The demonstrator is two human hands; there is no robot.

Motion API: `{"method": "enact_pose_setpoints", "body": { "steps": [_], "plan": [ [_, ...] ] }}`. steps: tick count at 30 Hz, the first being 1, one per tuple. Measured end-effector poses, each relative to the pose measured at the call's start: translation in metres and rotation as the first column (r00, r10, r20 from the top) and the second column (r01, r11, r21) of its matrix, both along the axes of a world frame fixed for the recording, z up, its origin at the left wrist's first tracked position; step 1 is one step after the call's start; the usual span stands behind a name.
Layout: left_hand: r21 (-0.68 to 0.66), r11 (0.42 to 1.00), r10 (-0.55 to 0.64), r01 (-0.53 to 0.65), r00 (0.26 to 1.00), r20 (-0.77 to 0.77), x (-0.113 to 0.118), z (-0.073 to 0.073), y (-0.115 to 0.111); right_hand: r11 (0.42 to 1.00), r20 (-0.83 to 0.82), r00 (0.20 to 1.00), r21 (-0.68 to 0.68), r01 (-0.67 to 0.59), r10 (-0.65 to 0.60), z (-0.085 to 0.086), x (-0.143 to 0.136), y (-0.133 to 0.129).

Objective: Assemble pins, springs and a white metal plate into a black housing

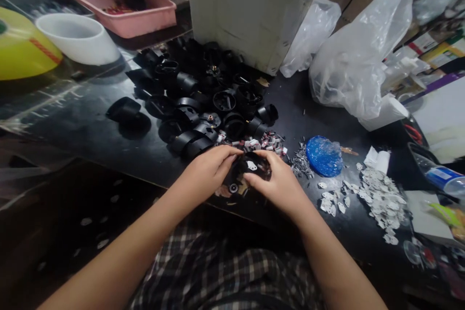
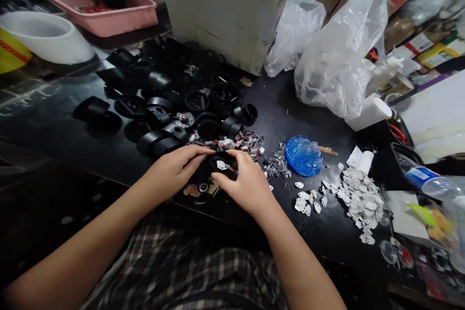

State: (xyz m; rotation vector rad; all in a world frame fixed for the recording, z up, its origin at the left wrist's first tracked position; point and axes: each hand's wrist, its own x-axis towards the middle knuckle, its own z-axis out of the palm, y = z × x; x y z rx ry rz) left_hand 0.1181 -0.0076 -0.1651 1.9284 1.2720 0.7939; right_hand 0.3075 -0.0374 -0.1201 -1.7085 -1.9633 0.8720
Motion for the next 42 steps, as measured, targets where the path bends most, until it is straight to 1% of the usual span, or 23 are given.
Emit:
{"method": "enact_pose_setpoints", "body": {
  "steps": [2, 5, 8, 11, 14, 17, 19, 21, 25, 29, 34, 39, 42],
  "plan": [
    [-0.009, 1.0, 0.029, -0.029, 0.999, 0.037, -0.003, 0.0, -0.005, 1.0, -0.043, 0.999, -0.012, -0.002, 0.001, 0.002, 0.001, -0.004],
    [0.02, 0.991, 0.132, -0.133, 0.99, 0.051, -0.013, -0.004, -0.029, 0.997, -0.065, 0.998, -0.07, -0.029, 0.025, 0.004, 0.0, -0.015],
    [0.04, 0.974, 0.221, -0.222, 0.975, 0.039, -0.022, -0.01, -0.056, 0.992, 0.018, 0.998, -0.115, -0.049, 0.052, 0.002, -0.004, -0.021],
    [0.026, 0.973, 0.226, -0.228, 0.972, 0.06, -0.023, -0.012, -0.07, 0.992, 0.116, 0.988, -0.097, -0.086, 0.097, -0.001, -0.01, -0.024],
    [0.046, 0.977, 0.207, -0.21, 0.976, 0.074, -0.015, -0.009, -0.069, 0.99, 0.229, 0.964, 0.001, -0.139, 0.135, -0.002, -0.018, -0.029],
    [0.117, 0.976, 0.178, -0.183, 0.983, 0.049, -0.002, -0.006, -0.063, 0.975, 0.297, 0.943, 0.114, -0.192, 0.151, -0.002, -0.023, -0.035],
    [0.168, 0.969, 0.183, -0.183, 0.983, 0.013, 0.006, -0.007, -0.06, 0.967, 0.313, 0.936, 0.139, -0.212, 0.161, -0.003, -0.024, -0.037],
    [0.205, 0.957, 0.212, -0.205, 0.977, -0.01, 0.011, -0.009, -0.06, 0.965, 0.323, 0.93, 0.131, -0.228, 0.176, -0.005, -0.022, -0.036],
    [0.235, 0.949, 0.229, -0.211, 0.972, -0.049, 0.012, -0.013, -0.062, 0.96, 0.271, 0.939, 0.125, -0.251, 0.211, -0.01, -0.018, -0.034],
    [0.232, 0.952, 0.227, -0.2, 0.97, -0.092, 0.009, -0.015, -0.064, 0.959, 0.198, 0.957, 0.144, -0.242, 0.212, -0.015, -0.017, -0.034],
    [0.237, 0.954, 0.22, -0.182, 0.965, -0.141, 0.007, -0.017, -0.064, 0.955, 0.179, 0.961, 0.173, -0.24, 0.209, -0.021, -0.016, -0.035],
    [0.201, 0.959, 0.226, -0.201, 0.967, -0.114, 0.007, -0.015, -0.065, 0.942, 0.142, 0.97, 0.244, -0.23, 0.199, -0.025, -0.015, -0.035],
    [0.215, 0.953, 0.239, -0.212, 0.965, -0.109, 0.007, -0.016, -0.066, 0.938, 0.139, 0.97, 0.259, -0.23, 0.2, -0.025, -0.015, -0.035]
  ]
}}
